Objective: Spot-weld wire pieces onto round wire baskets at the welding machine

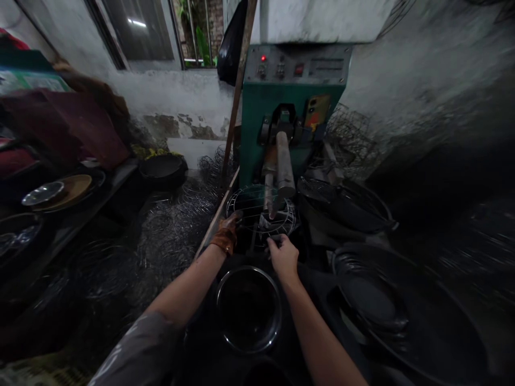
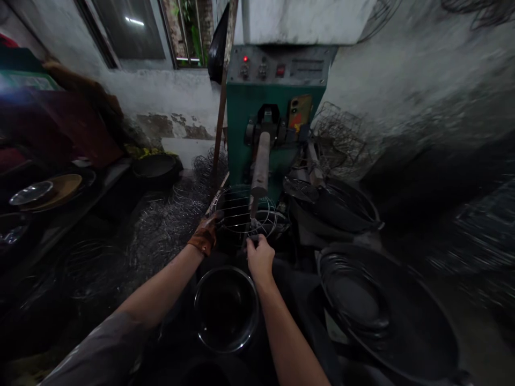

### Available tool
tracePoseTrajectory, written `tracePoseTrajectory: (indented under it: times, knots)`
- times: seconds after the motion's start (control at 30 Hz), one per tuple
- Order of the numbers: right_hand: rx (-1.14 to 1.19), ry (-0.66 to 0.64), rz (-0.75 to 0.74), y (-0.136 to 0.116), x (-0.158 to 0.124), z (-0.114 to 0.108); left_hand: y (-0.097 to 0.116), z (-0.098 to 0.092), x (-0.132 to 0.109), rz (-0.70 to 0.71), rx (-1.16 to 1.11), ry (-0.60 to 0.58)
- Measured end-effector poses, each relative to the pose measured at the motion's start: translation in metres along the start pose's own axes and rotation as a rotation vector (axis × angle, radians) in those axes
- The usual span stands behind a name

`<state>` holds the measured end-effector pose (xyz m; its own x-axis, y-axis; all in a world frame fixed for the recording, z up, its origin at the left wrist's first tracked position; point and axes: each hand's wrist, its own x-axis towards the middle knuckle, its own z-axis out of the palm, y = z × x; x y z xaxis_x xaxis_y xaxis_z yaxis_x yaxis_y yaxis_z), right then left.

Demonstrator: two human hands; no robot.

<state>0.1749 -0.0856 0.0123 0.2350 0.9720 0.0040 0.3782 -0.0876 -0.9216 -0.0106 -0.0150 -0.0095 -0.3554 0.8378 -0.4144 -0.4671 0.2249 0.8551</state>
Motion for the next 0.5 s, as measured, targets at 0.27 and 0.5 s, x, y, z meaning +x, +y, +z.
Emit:
tracePoseTrajectory:
  times: [0.27, 0.5]
  knots:
    - [0.057, 0.035, 0.003, 0.0, 0.002, 0.004, 0.002, 0.011, -0.004, -0.008, -0.113, -0.017]
    - [-0.014, 0.056, -0.081, 0.01, 0.019, 0.008, 0.009, 0.013, -0.002, -0.036, -0.036, -0.02]
